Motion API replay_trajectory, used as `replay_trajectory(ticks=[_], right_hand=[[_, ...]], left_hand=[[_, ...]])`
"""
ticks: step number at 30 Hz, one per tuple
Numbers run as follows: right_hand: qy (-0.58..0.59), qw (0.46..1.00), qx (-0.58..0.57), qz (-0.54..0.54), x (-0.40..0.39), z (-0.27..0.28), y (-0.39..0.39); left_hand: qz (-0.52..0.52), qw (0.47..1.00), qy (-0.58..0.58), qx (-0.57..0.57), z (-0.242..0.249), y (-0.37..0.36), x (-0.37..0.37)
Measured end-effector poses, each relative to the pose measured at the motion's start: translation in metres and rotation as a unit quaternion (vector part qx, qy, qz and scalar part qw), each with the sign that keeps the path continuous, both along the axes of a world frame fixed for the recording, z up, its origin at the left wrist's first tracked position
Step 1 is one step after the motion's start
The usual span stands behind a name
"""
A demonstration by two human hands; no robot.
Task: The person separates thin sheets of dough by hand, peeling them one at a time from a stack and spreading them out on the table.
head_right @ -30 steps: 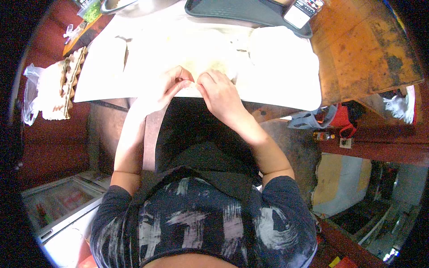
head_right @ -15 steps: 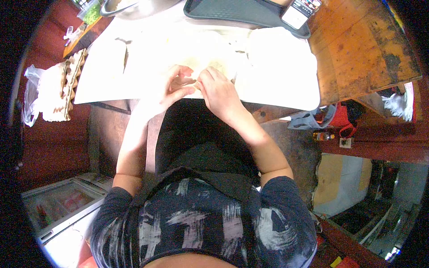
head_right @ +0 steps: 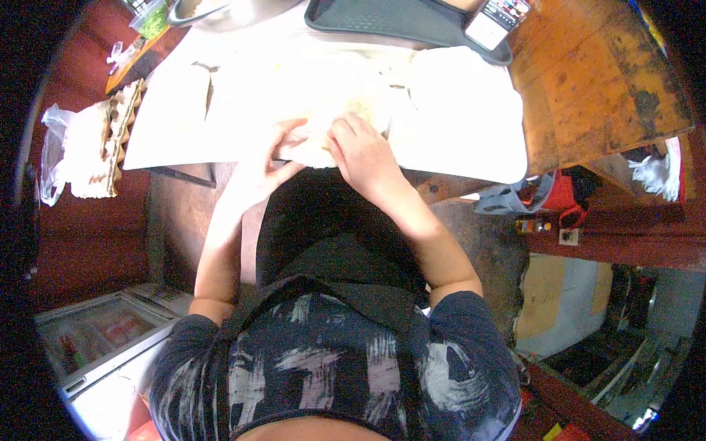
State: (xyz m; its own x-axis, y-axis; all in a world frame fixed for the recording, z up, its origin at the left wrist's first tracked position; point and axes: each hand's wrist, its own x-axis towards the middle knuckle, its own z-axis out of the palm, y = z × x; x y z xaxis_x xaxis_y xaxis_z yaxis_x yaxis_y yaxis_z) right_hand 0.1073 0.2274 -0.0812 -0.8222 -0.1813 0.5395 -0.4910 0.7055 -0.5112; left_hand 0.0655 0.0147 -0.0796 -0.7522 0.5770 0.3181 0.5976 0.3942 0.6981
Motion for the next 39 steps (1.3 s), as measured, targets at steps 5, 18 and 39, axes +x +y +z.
replay_trajectory(ticks=[5,18,39], right_hand=[[0.077,0.994,0.046,0.057,-0.001,0.001,0.000],[0.043,0.997,-0.057,0.042,-0.009,0.013,-0.032],[-0.055,0.967,-0.250,0.004,-0.023,-0.016,-0.044]], left_hand=[[0.033,0.998,0.002,0.056,-0.013,-0.010,-0.002],[0.134,0.904,-0.263,0.310,-0.001,0.016,0.047],[0.102,0.925,-0.201,0.306,-0.032,0.005,0.024]])
